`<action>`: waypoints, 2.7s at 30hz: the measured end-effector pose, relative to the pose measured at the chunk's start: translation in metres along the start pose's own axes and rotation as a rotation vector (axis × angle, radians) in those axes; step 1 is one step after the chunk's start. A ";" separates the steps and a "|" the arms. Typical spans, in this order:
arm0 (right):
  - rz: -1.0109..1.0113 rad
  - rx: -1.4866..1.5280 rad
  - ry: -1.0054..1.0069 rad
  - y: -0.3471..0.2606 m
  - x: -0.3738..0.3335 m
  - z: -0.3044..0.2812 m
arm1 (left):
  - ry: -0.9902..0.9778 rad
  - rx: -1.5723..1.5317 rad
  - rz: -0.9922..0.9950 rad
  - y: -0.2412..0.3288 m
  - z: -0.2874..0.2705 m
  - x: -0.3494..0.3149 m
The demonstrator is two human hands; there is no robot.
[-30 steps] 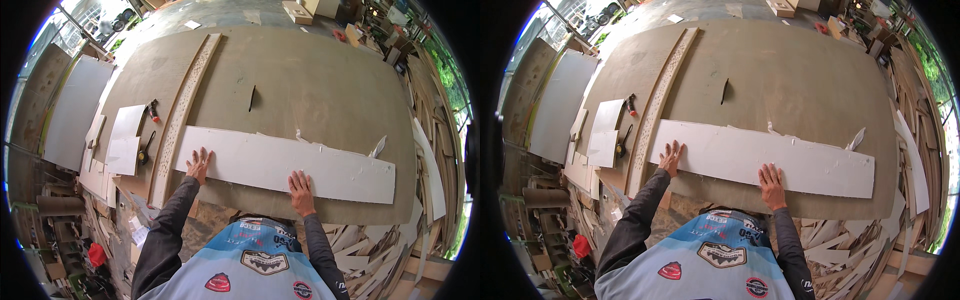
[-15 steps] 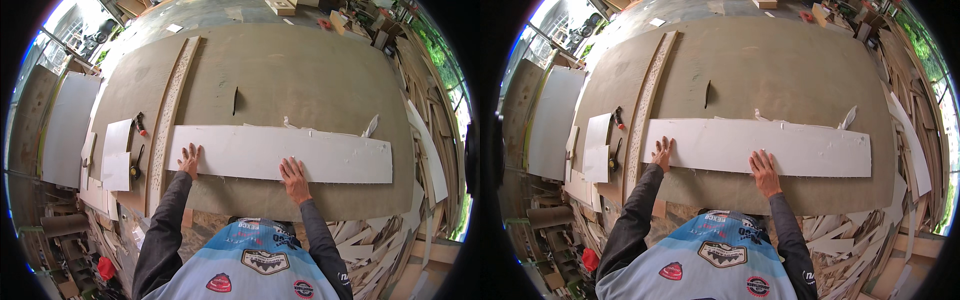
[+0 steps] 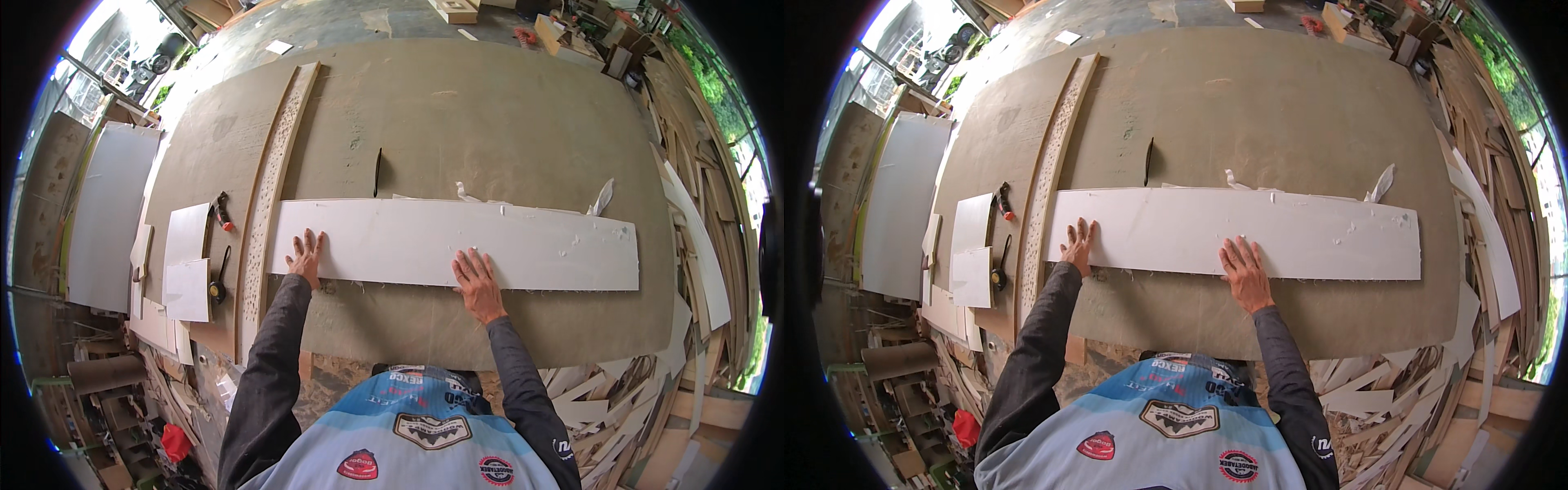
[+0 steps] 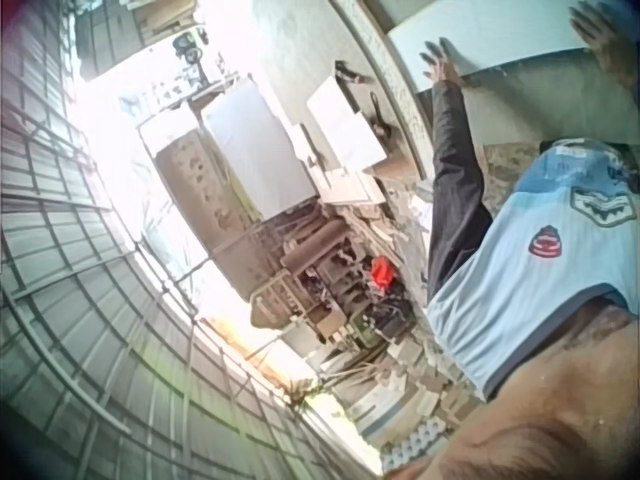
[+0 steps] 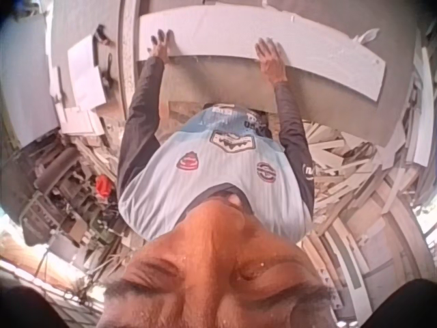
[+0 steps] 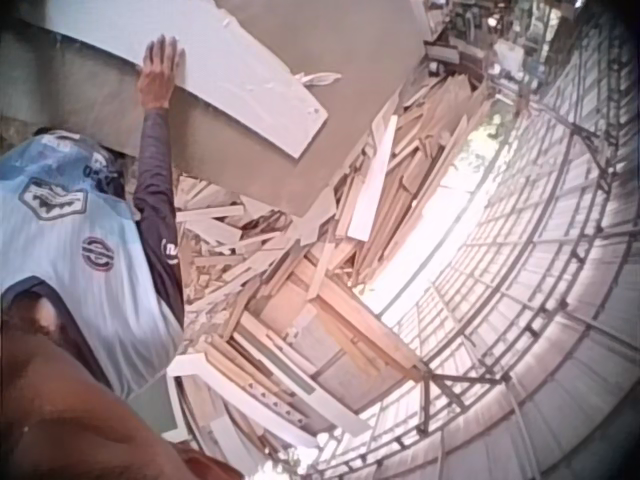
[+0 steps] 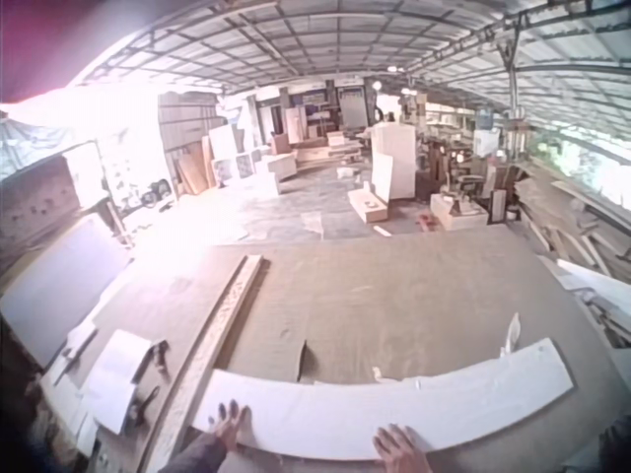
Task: The person picks up several wood boards from a pile on the floor, moves to a workbench, and arranges the boards on the surface, peeling protective plastic from the edges of some boards.
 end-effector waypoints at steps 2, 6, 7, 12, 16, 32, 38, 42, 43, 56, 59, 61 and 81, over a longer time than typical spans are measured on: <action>0.003 -0.014 0.001 0.003 0.004 0.002 | 0.014 0.004 0.003 0.000 -0.003 0.006; 0.010 -0.019 -0.003 0.007 0.018 0.001 | 0.012 -0.006 0.000 -0.006 -0.006 0.017; 0.012 -0.020 -0.009 0.008 0.021 0.001 | 0.012 -0.005 -0.002 -0.006 -0.008 0.020; 0.016 -0.007 -0.012 0.012 0.031 0.003 | 0.019 -0.011 -0.009 -0.008 -0.011 0.030; 0.026 0.003 0.000 0.014 0.037 -0.001 | 0.020 -0.005 -0.007 -0.007 -0.015 0.034; 0.031 0.034 -0.023 0.026 0.055 0.001 | 0.034 -0.016 0.002 -0.009 -0.028 0.050; 0.033 0.051 -0.029 0.029 0.063 0.000 | 0.038 -0.037 -0.001 -0.012 -0.029 0.057; 0.040 0.047 -0.028 0.032 0.069 0.000 | 0.024 -0.048 -0.007 -0.008 -0.038 0.062; 0.042 0.048 -0.028 0.032 0.070 0.000 | 0.027 -0.051 -0.009 -0.008 -0.039 0.063; 0.048 0.075 -0.010 0.037 0.090 -0.004 | 0.042 -0.056 -0.003 -0.010 -0.051 0.079; 0.052 0.067 -0.010 0.039 0.096 -0.005 | 0.058 -0.039 0.010 -0.015 -0.049 0.086; 0.049 0.061 -0.012 0.038 0.099 -0.006 | 0.060 -0.033 0.003 -0.017 -0.049 0.089; 0.047 0.022 -0.014 0.051 0.125 0.000 | 0.030 -0.058 -0.024 -0.018 -0.066 0.112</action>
Point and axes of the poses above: each hand's wrist, its own x-axis towards the middle knuckle, its own z-axis out of the palm, y = z × x, the point moved 10 cm from there along x, towards the middle knuckle, and after that the axes turned 13 degrees about z, right-handed, at the moved point
